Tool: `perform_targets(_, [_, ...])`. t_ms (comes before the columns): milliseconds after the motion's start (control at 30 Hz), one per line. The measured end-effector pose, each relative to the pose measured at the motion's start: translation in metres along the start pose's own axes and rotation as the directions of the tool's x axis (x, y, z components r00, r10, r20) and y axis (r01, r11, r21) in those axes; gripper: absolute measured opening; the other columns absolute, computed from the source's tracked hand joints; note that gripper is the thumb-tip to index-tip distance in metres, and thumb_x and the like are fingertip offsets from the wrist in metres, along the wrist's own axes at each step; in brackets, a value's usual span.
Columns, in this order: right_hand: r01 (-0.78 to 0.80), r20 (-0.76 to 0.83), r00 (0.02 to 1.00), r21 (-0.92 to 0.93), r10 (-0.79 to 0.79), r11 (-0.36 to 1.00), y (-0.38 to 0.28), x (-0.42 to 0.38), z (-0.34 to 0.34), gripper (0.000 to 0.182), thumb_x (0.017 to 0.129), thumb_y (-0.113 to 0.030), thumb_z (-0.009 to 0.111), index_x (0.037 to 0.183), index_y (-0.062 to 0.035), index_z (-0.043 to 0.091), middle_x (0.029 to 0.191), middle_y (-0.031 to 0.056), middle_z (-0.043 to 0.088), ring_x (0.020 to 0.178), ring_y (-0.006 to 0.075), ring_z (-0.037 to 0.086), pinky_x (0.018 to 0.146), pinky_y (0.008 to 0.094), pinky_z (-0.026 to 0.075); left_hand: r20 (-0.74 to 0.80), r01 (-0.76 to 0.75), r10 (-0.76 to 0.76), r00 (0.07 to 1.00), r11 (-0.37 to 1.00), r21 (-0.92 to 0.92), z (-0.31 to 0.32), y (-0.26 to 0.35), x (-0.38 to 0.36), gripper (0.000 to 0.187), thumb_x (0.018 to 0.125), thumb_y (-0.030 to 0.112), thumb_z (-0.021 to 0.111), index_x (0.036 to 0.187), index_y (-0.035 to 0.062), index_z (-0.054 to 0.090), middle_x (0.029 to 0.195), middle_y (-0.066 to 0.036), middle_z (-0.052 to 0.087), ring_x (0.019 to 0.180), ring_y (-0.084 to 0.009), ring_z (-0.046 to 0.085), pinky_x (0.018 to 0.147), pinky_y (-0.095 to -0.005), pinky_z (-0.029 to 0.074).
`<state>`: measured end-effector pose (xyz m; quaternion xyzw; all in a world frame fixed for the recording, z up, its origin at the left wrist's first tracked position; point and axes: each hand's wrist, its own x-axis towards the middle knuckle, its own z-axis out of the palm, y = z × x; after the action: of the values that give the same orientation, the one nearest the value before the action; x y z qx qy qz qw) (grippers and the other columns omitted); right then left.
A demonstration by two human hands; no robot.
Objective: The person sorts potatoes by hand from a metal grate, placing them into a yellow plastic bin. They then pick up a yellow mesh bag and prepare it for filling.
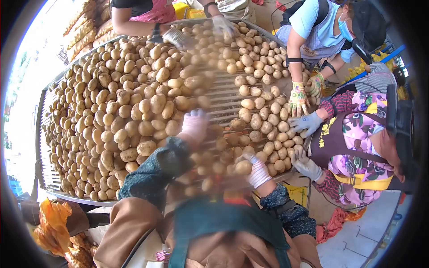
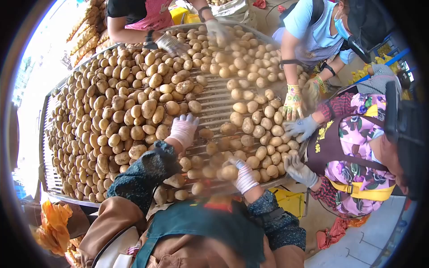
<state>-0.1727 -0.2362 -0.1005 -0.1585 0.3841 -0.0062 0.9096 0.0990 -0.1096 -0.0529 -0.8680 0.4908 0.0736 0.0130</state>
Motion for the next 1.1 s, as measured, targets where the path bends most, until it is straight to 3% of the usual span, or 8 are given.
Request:
perform_targets(133, [0.37, 0.189, 0.908, -0.779, -0.374, 0.507, 0.001, -0.03, 0.034, 0.037, 0.095, -0.011, 0.061, 0.13, -0.0004, 0.06, 0.116, 0.0071, 0.066, 0.107, 0.0168, 0.061, 0.095, 0.0296, 0.05, 0.06, -0.015, 0.019, 0.998, 0.998, -0.069, -0.006, -0.009, 0.014, 0.056, 0.079, 0.013, 0.074, 0.131, 0.0068, 0.057, 0.115, -0.014, 0.062, 0.109, -0.0279, 0.061, 0.091, -0.0418, 0.051])
perform_targets(267, [0.405, 0.223, 0.914, -0.502, -0.338, 0.764, 0.0, -0.035, 0.042, 0.046, 0.096, -0.017, 0.064, 0.138, -0.0011, 0.053, 0.124, 0.0072, 0.062, 0.113, 0.0174, 0.059, 0.098, 0.03, 0.049, 0.213, 0.188, 0.21, 0.954, 0.133, -0.973, -0.048, 0.011, -0.022, 0.061, 0.085, 0.016, 0.075, 0.14, 0.0034, 0.051, 0.122, -0.012, 0.064, 0.114, -0.0195, 0.059, 0.098, -0.0376, 0.049])
perform_targets(500, [0.038, 0.159, 0.987, -0.218, -0.003, 0.975, -0.011, -0.054, 0.075, 0.046, 0.094, -0.027, 0.069, 0.132, -0.0062, 0.055, 0.12, 0.0075, 0.062, 0.107, 0.0215, 0.061, 0.095, 0.0334, 0.052, -0.038, -0.201, 0.325, 0.945, 0.486, -0.851, -0.039, 0.028, -0.027, 0.044, 0.089, 0.021, 0.07, 0.128, 0.0023, 0.061, 0.108, -0.015, 0.07, 0.106, -0.0277, 0.065, 0.095, -0.0404, 0.05])
perform_targets(533, [0.007, 0.163, 0.986, -0.16, 0.019, 0.987, -0.009, -0.056, 0.068, 0.046, 0.093, -0.029, 0.069, 0.131, -0.0064, 0.056, 0.119, 0.0074, 0.062, 0.107, 0.0217, 0.062, 0.095, 0.0337, 0.053, 0.005, -0.198, 0.219, 0.976, 0.893, -0.403, -0.086, 0.028, -0.02, 0.029, 0.087, 0.025, 0.069, 0.107, 0.0047, 0.068, 0.091, -0.015, 0.069, 0.096, -0.0323, 0.066, 0.088, -0.0434, 0.051])
perform_targets(633, [-0.045, 0.142, 0.989, -0.056, 0.053, 0.997, -0.006, -0.063, 0.06, 0.046, 0.091, -0.031, 0.071, 0.127, -0.0065, 0.057, 0.119, 0.0071, 0.062, 0.106, 0.0218, 0.062, 0.094, 0.0343, 0.053, -0.244, 0.099, -0.084, 0.966, 0.994, 0.051, -0.054, -0.01, 0.015, 0.035, 0.083, 0.03, 0.069, 0.112, 0.0136, 0.06, 0.116, -0.01, 0.061, 0.11, -0.03, 0.059, 0.09, -0.0456, 0.047])
perform_targets(800, [0.152, 0.163, 0.979, -0.177, -0.123, 0.973, -0.004, -0.075, 0.041, 0.049, 0.087, -0.031, 0.075, 0.125, -0.0058, 0.057, 0.116, 0.0064, 0.062, 0.105, 0.021, 0.063, 0.094, 0.0341, 0.053, 0.132, 0.049, -0.051, 0.99, 0.999, 0.024, -0.032, -0.023, 0.05, 0.049, 0.088, 0.03, 0.069, 0.13, 0.0093, 0.054, 0.11, -0.013, 0.062, 0.102, -0.0284, 0.064, 0.083, -0.0441, 0.054])
perform_targets(900, [0.197, 0.268, 0.952, -0.17, -0.147, 0.965, -0.016, -0.08, 0.037, 0.052, 0.084, -0.029, 0.079, 0.124, -0.0052, 0.056, 0.113, 0.0064, 0.063, 0.103, 0.0213, 0.065, 0.092, 0.0341, 0.055, 0.142, 0.122, 0.065, 0.988, 0.246, -0.962, -0.026, -0.031, 0.037, 0.062, 0.094, 0.027, 0.067, 0.147, 0.0073, 0.042, 0.114, -0.01, 0.062, 0.102, -0.0211, 0.065, 0.085, -0.0392, 0.057])
perform_targets(1100, [0.284, 0.368, 0.904, -0.13, -0.22, 0.95, -0.036, -0.105, 0.094, 0.056, 0.084, -0.026, 0.078, 0.129, -0.0044, 0.053, 0.124, 0.0108, 0.061, 0.115, 0.0254, 0.062, 0.093, 0.0362, 0.055, 0.093, 0.268, 0.287, 0.953, -0.662, -0.7, -0.078, 0.037, -0.032, 0.062, 0.089, 0.013, 0.068, 0.145, 0.0017, 0.044, 0.135, -0.01, 0.056, 0.126, -0.0245, 0.055, 0.108, -0.0412, 0.044])
